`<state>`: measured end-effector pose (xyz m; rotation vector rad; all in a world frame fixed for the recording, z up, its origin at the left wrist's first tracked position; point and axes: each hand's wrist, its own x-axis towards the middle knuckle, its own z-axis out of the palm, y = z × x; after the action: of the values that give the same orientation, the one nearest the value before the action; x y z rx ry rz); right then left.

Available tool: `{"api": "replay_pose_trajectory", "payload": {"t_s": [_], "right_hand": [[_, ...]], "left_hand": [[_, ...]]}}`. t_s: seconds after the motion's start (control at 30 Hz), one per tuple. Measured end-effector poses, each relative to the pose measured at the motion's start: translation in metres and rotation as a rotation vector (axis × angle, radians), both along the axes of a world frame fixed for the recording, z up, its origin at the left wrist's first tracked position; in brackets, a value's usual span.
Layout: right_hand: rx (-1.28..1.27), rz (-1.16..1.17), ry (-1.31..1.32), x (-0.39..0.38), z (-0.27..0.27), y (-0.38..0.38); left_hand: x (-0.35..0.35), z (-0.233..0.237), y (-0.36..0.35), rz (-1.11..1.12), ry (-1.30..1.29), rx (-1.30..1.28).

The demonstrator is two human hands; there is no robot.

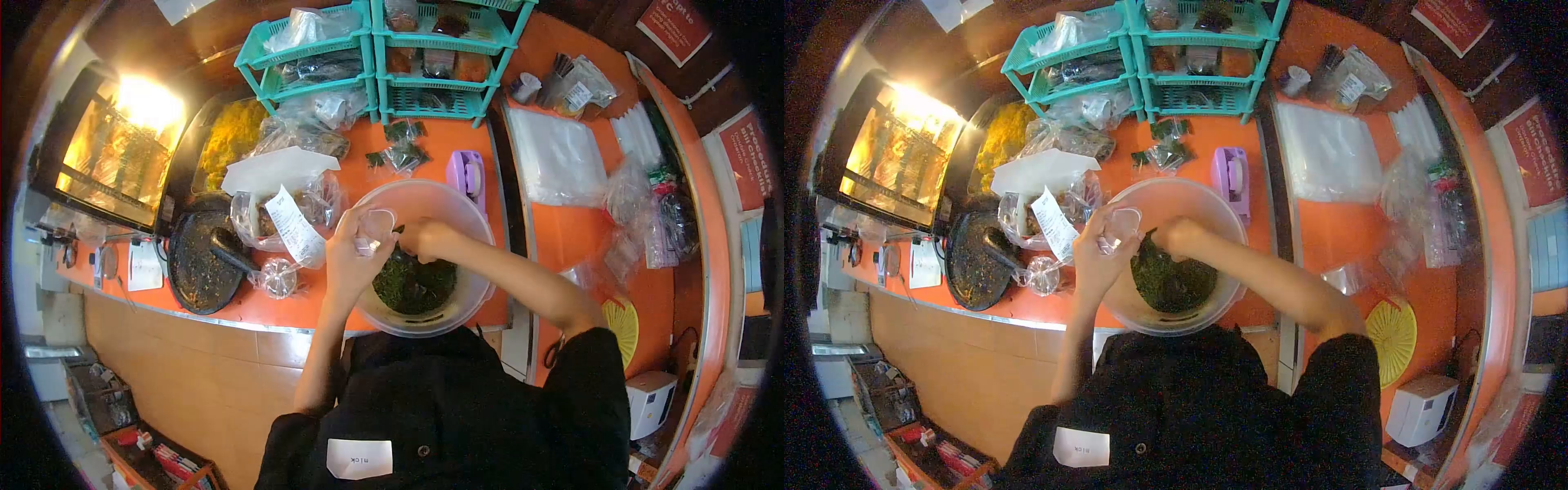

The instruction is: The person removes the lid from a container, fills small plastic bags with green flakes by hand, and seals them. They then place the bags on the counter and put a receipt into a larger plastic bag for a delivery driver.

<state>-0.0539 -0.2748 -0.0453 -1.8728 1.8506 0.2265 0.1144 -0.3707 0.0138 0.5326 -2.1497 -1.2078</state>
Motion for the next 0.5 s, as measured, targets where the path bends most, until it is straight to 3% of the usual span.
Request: {"api": "replay_pose_trajectory", "payload": {"t_s": [0.13, 0.37, 0.43, 0.5], "right_hand": [[0.176, 0.273, 0.307, 0.011, -0.002, -0.010], [0.145, 0.430, 0.217, 0.010, -0.046, -0.003], [0.095, 0.441, 0.219, 0.009, -0.040, 0.003], [0.214, 0.375, 0.146, 0.009, -0.029, -0.003]], "left_hand": [[-0.001, -0.004, 0.001, 0.012, 0.032, 0.000], [-0.001, -0.010, 0.000, -0.005, 0.021, -0.028], [0.000, -0.009, 0.000, -0.015, 0.017, -0.005], [0.001, -0.008, -0.001, -0.020, 0.017, 0.005]]}}
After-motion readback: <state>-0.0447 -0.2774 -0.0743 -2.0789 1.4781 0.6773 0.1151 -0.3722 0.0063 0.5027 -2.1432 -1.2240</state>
